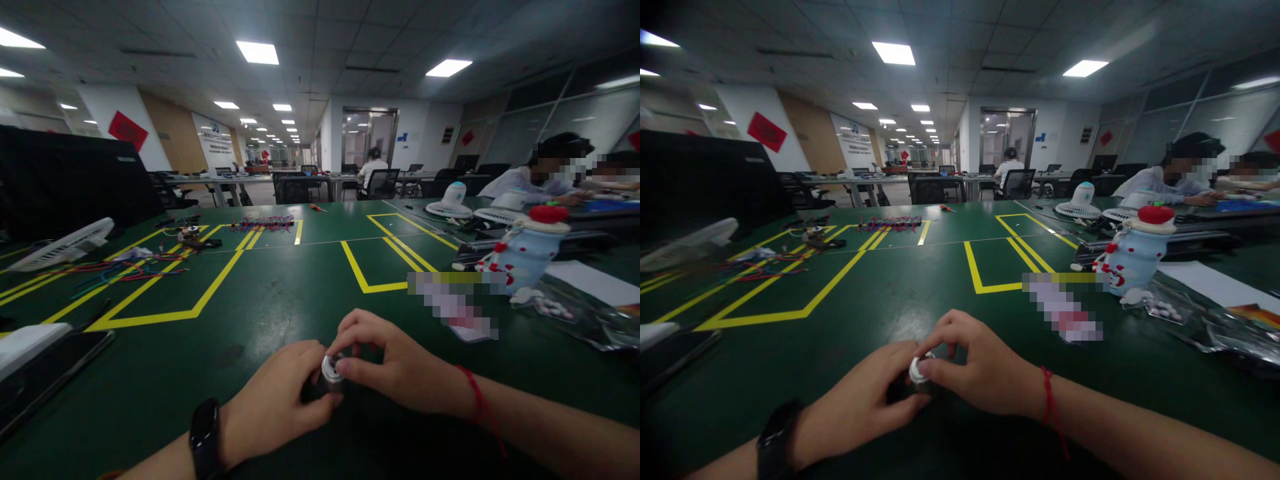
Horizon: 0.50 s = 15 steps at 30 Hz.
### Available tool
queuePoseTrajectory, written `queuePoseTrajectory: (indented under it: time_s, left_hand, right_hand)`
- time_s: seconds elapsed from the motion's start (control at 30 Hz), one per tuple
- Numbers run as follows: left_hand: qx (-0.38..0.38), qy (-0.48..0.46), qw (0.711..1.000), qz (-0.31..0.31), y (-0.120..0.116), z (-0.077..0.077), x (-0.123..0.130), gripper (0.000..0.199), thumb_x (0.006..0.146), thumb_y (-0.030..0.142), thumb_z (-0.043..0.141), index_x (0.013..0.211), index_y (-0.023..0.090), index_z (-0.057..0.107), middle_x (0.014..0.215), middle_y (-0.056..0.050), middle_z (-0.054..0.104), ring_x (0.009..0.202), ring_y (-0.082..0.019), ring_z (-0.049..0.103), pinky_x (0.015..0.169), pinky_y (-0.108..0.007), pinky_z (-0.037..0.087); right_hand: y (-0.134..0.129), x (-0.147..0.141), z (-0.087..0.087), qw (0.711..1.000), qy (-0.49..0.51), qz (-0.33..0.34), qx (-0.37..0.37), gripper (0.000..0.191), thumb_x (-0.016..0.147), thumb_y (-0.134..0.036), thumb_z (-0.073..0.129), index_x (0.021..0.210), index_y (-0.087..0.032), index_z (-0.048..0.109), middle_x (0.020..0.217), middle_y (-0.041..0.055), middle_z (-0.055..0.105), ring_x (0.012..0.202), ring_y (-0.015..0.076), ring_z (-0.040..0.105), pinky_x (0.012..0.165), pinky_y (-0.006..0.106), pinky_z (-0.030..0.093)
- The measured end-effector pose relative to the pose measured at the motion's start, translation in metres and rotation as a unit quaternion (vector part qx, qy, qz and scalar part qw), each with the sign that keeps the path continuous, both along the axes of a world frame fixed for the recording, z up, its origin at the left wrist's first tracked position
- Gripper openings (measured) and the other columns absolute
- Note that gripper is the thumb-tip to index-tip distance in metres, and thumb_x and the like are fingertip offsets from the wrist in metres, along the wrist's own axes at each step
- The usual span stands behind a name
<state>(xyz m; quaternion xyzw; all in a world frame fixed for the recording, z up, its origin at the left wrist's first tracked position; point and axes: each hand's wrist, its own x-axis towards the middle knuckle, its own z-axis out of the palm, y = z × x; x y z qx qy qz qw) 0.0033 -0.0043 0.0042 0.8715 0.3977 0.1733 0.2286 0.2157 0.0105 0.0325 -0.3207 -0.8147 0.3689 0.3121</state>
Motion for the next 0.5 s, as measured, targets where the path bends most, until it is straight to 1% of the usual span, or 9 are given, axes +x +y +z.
queuePoseTrajectory:
  time_s: [0.07,0.13,0.23,0.27,0.33,0.4,0.5]
  left_hand:
    - [0.002,0.011,1.000,0.005,0.000,0.000,0.000,0.013,0.085,0.028,0.061,0.086,0.019,0.053,0.082,0.000,0.057,0.073,-0.017,0.049,0.065,-0.028,0.036]
    - [0.003,0.018,1.000,0.008,0.000,0.001,0.000,0.014,0.085,0.029,0.062,0.084,0.019,0.051,0.081,0.001,0.055,0.071,-0.016,0.048,0.063,-0.028,0.035]
    - [-0.004,0.015,1.000,0.006,-0.001,0.003,-0.001,0.014,0.086,0.029,0.061,0.085,0.019,0.051,0.082,0.001,0.055,0.072,-0.016,0.048,0.063,-0.027,0.034]
    - [-0.006,0.014,1.000,0.005,-0.001,0.004,-0.001,0.013,0.086,0.028,0.061,0.086,0.019,0.051,0.083,0.001,0.055,0.072,-0.016,0.048,0.064,-0.027,0.034]
    - [-0.010,0.014,1.000,0.005,-0.001,0.005,-0.001,0.013,0.087,0.028,0.061,0.087,0.019,0.051,0.084,0.001,0.054,0.073,-0.016,0.049,0.064,-0.028,0.034]
    - [-0.010,0.014,1.000,0.004,0.000,0.005,0.000,0.014,0.087,0.029,0.061,0.086,0.019,0.051,0.083,0.001,0.054,0.073,-0.016,0.048,0.064,-0.028,0.033]
    - [-0.009,0.017,1.000,0.002,0.001,0.004,0.000,0.015,0.087,0.029,0.061,0.085,0.019,0.051,0.083,0.001,0.054,0.073,-0.016,0.048,0.064,-0.027,0.033]
  right_hand:
    - [0.009,0.009,-0.002,0.999,0.010,-0.038,-0.018,0.023,0.088,-0.034,0.064,0.107,-0.022,0.068,0.098,0.0028,0.062,0.080,0.0140,0.057,0.070,0.026,0.047]
    - [0.022,0.022,-0.006,0.994,0.012,-0.101,-0.047,0.027,0.090,-0.038,0.059,0.111,-0.021,0.065,0.093,0.0030,0.064,0.079,0.0153,0.058,0.067,0.027,0.046]
    - [0.043,0.043,-0.017,0.980,-0.012,-0.192,-0.053,0.028,0.092,-0.039,0.055,0.105,-0.017,0.066,0.090,0.0044,0.067,0.079,0.0167,0.060,0.070,0.030,0.047]
    - [0.048,0.048,-0.021,0.977,-0.035,-0.203,-0.055,0.028,0.093,-0.039,0.054,0.102,-0.016,0.067,0.088,0.0046,0.067,0.078,0.0168,0.060,0.070,0.030,0.047]
    - [0.055,0.055,-0.028,0.976,-0.052,-0.203,-0.055,0.028,0.093,-0.038,0.053,0.103,-0.016,0.068,0.090,0.0051,0.068,0.080,0.0173,0.061,0.072,0.032,0.047]
    - [0.056,0.057,-0.033,0.979,-0.066,-0.185,-0.050,0.025,0.091,-0.037,0.057,0.099,-0.018,0.070,0.091,0.0042,0.069,0.080,0.0176,0.061,0.072,0.032,0.046]
    - [0.052,0.054,-0.034,0.982,-0.118,-0.148,0.002,0.019,0.086,-0.036,0.063,0.090,-0.020,0.073,0.090,0.0030,0.067,0.080,0.0179,0.058,0.069,0.032,0.044]
